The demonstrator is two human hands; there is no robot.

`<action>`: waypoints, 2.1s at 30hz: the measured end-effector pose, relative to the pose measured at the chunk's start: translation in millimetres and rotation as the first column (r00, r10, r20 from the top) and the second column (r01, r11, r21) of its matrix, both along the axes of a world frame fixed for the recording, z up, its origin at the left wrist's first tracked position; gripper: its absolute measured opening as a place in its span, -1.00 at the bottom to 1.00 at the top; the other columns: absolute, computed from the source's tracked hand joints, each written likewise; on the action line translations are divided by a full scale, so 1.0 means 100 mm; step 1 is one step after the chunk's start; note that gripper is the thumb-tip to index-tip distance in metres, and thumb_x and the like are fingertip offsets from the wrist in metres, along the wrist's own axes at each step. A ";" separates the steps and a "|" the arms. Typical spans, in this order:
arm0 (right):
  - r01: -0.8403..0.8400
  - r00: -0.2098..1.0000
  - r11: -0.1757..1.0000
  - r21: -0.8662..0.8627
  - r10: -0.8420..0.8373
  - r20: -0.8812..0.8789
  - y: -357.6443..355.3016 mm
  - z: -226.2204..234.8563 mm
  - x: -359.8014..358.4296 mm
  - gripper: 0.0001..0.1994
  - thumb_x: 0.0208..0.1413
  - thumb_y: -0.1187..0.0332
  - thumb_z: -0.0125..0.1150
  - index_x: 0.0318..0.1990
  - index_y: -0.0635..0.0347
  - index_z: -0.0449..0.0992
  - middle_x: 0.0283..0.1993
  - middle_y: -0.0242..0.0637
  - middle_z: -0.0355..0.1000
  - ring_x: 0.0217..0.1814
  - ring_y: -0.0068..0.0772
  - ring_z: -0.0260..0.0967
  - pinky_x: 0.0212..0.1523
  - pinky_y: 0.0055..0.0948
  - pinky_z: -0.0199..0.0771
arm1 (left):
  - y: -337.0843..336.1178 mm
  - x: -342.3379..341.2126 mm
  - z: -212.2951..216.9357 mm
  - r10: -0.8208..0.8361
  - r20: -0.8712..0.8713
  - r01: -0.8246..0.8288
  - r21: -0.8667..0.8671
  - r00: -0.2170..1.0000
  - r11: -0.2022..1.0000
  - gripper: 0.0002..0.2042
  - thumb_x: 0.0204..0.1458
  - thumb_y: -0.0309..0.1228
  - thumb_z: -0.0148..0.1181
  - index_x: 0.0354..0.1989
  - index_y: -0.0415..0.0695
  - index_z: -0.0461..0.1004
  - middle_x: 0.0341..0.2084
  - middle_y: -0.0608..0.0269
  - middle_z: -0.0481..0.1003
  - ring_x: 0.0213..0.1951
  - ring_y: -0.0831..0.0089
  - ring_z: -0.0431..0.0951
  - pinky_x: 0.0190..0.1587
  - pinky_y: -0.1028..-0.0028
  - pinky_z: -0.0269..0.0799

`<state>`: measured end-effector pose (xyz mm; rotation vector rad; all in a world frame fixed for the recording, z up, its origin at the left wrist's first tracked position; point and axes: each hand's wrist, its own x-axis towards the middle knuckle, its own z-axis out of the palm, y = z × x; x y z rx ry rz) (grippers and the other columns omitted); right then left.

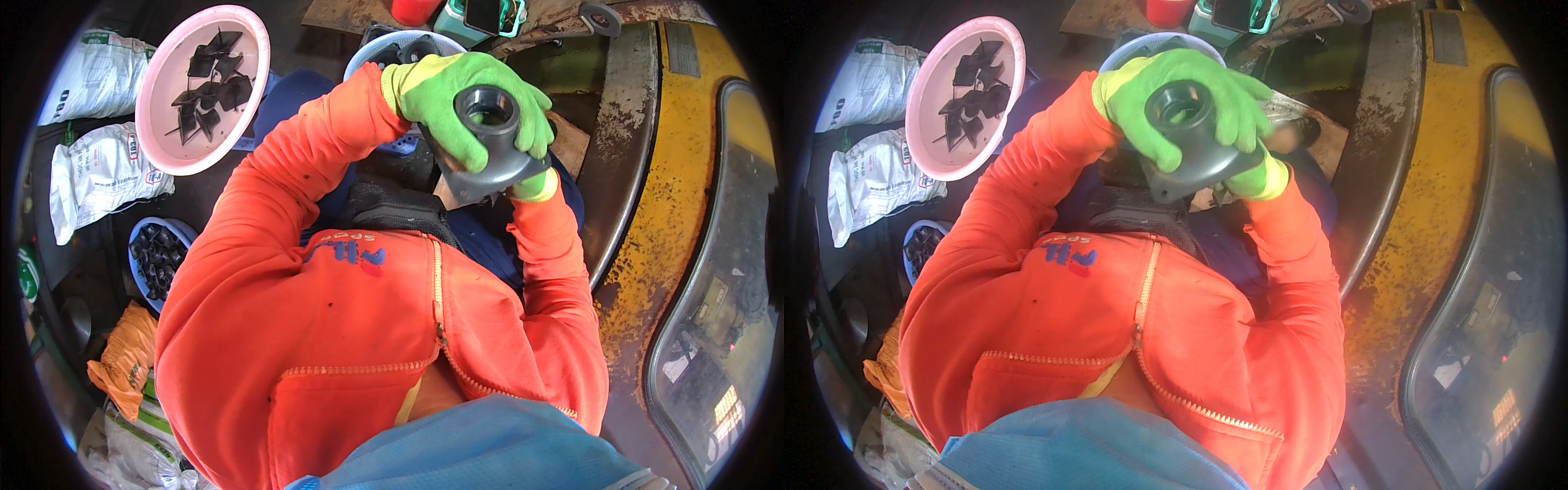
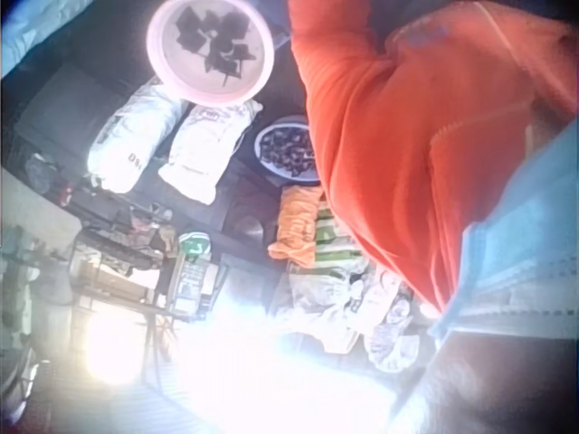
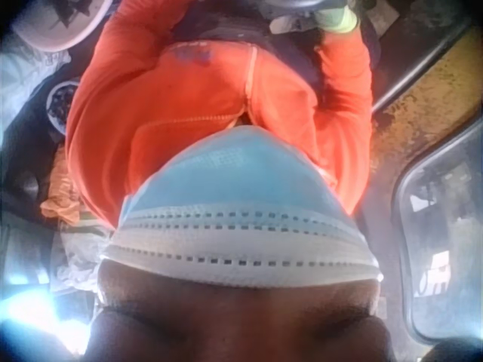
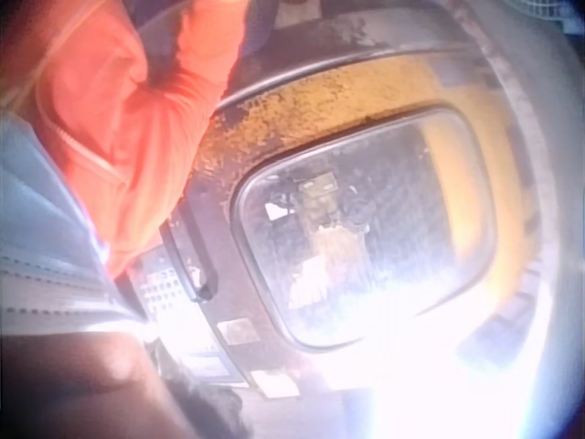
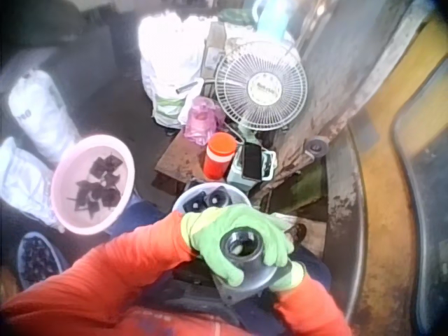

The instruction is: The person sits on the floor and repeatedly picks up small dark metal parts from a white bowl, rubs them with a cloth, and places them into a pink bowl. The person continues this process for several parts.

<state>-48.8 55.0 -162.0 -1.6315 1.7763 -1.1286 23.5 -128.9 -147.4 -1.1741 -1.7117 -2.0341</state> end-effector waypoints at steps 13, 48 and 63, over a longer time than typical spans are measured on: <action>0.303 0.947 0.904 -0.302 -0.249 0.204 -0.41 0.15 0.10 -0.49 -0.07 0.18 0.38 0.03 0.20 0.41 -0.05 -0.30 0.47 0.06 -0.32 0.43 0.00 -0.35 0.46 | 0.03 0.04 -0.05 0.590 -0.120 -0.595 -0.012 0.799 0.804 -0.58 -0.23 -0.45 0.43 -0.12 -0.17 0.49 -0.05 0.06 0.51 0.04 0.17 0.49 0.08 0.25 0.40; 0.108 0.897 0.908 -0.405 -0.264 -0.354 -0.32 0.18 -0.06 -0.37 -0.22 0.18 0.56 0.03 0.19 0.42 -0.03 -0.28 0.46 0.03 -0.32 0.44 -0.05 -0.35 0.50 | 0.08 0.07 -0.05 0.541 -0.005 -0.541 0.023 0.841 0.841 -0.53 -0.25 -0.48 0.44 -0.07 -0.17 0.48 0.05 0.04 0.47 0.07 0.26 0.49 0.10 0.30 0.40; 0.079 0.880 0.995 -0.060 -0.098 -0.466 -0.05 -0.21 0.19 -0.57 -0.01 0.22 0.34 0.03 0.15 0.49 0.01 -0.23 0.45 0.11 -0.22 0.39 0.13 -0.24 0.38 | 0.02 0.06 0.03 -0.178 0.073 0.170 0.114 0.981 0.979 -0.50 -0.29 -0.18 0.50 -0.20 -0.22 0.53 -0.13 -0.02 0.55 0.10 -0.01 0.44 0.21 0.07 0.22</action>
